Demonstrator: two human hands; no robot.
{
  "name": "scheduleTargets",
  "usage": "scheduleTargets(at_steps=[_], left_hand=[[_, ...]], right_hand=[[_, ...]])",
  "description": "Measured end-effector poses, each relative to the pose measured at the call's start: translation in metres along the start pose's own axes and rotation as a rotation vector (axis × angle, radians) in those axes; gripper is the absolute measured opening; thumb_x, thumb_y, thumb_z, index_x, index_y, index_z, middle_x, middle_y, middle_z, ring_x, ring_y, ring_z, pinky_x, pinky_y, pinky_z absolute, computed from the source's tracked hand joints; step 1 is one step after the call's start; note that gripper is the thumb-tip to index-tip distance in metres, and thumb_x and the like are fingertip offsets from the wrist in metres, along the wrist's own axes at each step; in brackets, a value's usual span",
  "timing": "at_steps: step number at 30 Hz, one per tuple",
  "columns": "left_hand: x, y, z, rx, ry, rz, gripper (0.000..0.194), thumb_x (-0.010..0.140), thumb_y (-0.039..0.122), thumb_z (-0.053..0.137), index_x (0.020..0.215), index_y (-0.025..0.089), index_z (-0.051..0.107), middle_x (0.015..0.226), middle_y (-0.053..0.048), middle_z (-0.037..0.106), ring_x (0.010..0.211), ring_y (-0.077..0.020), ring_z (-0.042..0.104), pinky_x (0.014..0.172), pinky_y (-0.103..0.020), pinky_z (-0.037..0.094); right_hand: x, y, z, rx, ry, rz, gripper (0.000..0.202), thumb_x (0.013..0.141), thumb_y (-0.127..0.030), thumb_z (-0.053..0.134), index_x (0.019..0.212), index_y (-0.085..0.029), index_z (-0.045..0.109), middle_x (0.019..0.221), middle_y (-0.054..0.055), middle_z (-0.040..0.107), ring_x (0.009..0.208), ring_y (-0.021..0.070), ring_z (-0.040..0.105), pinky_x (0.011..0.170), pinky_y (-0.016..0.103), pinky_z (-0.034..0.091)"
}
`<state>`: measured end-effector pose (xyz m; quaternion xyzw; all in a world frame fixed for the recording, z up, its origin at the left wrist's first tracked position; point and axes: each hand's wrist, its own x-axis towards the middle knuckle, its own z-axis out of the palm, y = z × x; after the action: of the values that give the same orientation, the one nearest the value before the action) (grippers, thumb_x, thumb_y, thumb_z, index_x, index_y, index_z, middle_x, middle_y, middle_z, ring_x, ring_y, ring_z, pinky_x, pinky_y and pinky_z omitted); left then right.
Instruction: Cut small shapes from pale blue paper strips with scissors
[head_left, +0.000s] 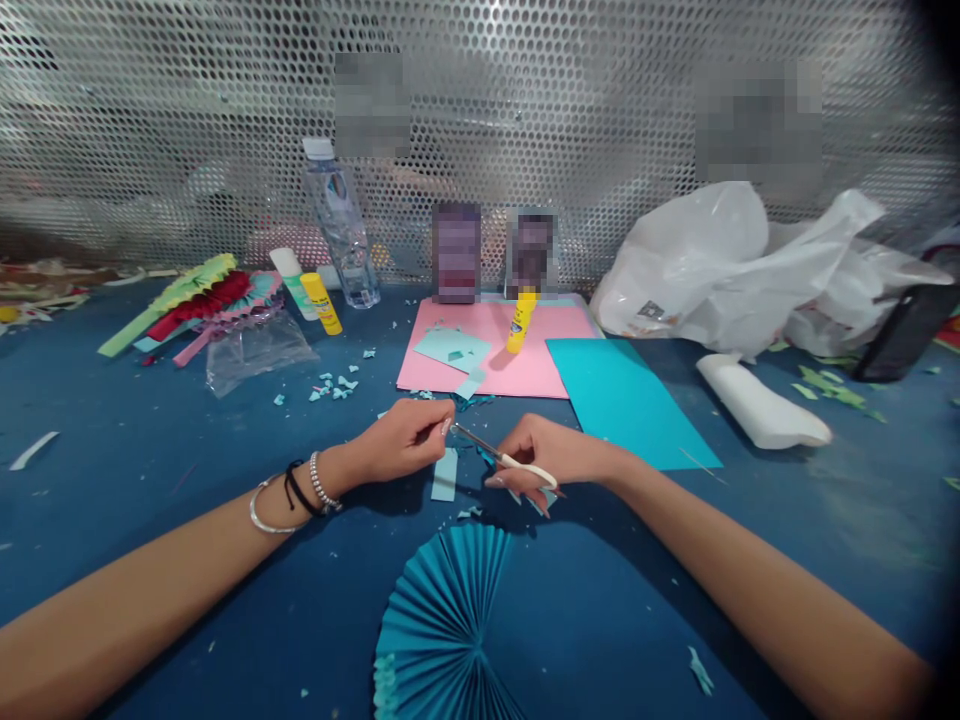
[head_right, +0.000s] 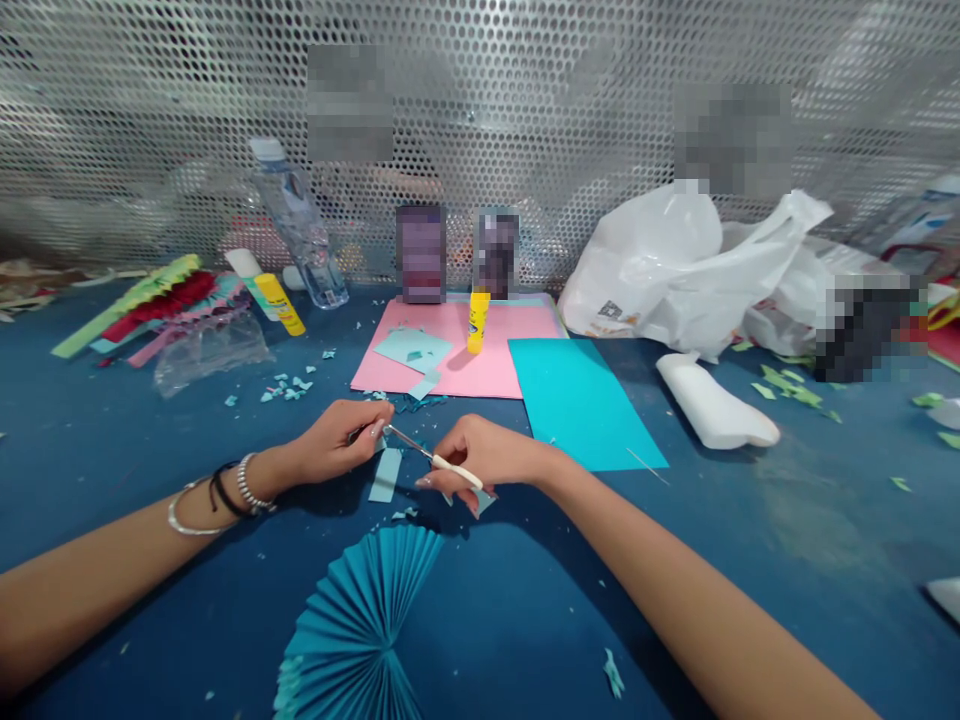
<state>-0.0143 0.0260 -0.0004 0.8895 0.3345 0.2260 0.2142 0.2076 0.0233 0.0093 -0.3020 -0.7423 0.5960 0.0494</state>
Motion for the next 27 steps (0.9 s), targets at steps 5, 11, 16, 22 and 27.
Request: scheduleTargets(at_steps=[5, 11, 16, 22, 27], left_hand=[[-0.0003, -0.0003, 0.0002, 0.001, -0.006, -0.011, 0.016, 0.074, 0.010, 0.033, 0.060, 0.018, 0.031, 0.053, 0.006, 0.030, 0.049, -0.0080, 0.026, 0.049, -0.020, 0.024], [-0.0001, -0.0024, 0.0005, -0.021, -0.001, -0.006, 0.015, 0.074, 0.011, 0.032, 0.061, 0.018, 0.031, 0.055, 0.006, 0.031, 0.050, -0.0081, 0.027, 0.050, -0.021, 0.025], [0.0007, -0.0019, 0.0004, -0.031, 0.020, -0.011, 0.015, 0.074, 0.012, 0.032, 0.060, 0.018, 0.031, 0.055, 0.006, 0.030, 0.051, -0.0082, 0.026, 0.050, -0.021, 0.025], [0.0012, -0.0007, -0.0003, -0.007, 0.029, -0.009, 0.016, 0.074, 0.012, 0.033, 0.059, 0.018, 0.031, 0.054, 0.006, 0.029, 0.050, -0.0082, 0.026, 0.050, -0.021, 0.025], [0.0012, -0.0009, 0.0003, 0.009, 0.047, -0.022, 0.017, 0.076, 0.015, 0.032, 0.059, 0.018, 0.032, 0.054, 0.005, 0.029, 0.050, -0.0083, 0.027, 0.050, -0.021, 0.025]], right_hand=[[0.0001, 0.0009, -0.0004, -0.001, -0.010, -0.013, 0.030, 0.075, -0.035, 0.055, 0.056, -0.012, 0.054, 0.040, -0.003, 0.052, 0.032, 0.0047, 0.044, 0.031, 0.014, 0.033], [0.0002, 0.0013, -0.0003, -0.018, 0.005, -0.033, 0.030, 0.076, -0.032, 0.053, 0.054, -0.012, 0.052, 0.041, -0.003, 0.052, 0.032, 0.0040, 0.044, 0.031, 0.013, 0.032], [-0.0002, 0.0011, 0.0003, -0.054, 0.021, -0.044, 0.031, 0.077, -0.027, 0.049, 0.049, -0.013, 0.046, 0.041, -0.003, 0.052, 0.031, 0.0030, 0.040, 0.032, 0.013, 0.033], [-0.0005, -0.0003, 0.0005, -0.064, 0.032, -0.026, 0.029, 0.076, -0.025, 0.049, 0.049, -0.014, 0.046, 0.042, -0.003, 0.052, 0.032, 0.0042, 0.043, 0.032, 0.014, 0.034], [0.0007, -0.0011, 0.0013, -0.058, 0.042, -0.001, 0.032, 0.077, -0.029, 0.049, 0.049, -0.014, 0.046, 0.041, -0.003, 0.052, 0.031, 0.0039, 0.042, 0.032, 0.014, 0.035]])
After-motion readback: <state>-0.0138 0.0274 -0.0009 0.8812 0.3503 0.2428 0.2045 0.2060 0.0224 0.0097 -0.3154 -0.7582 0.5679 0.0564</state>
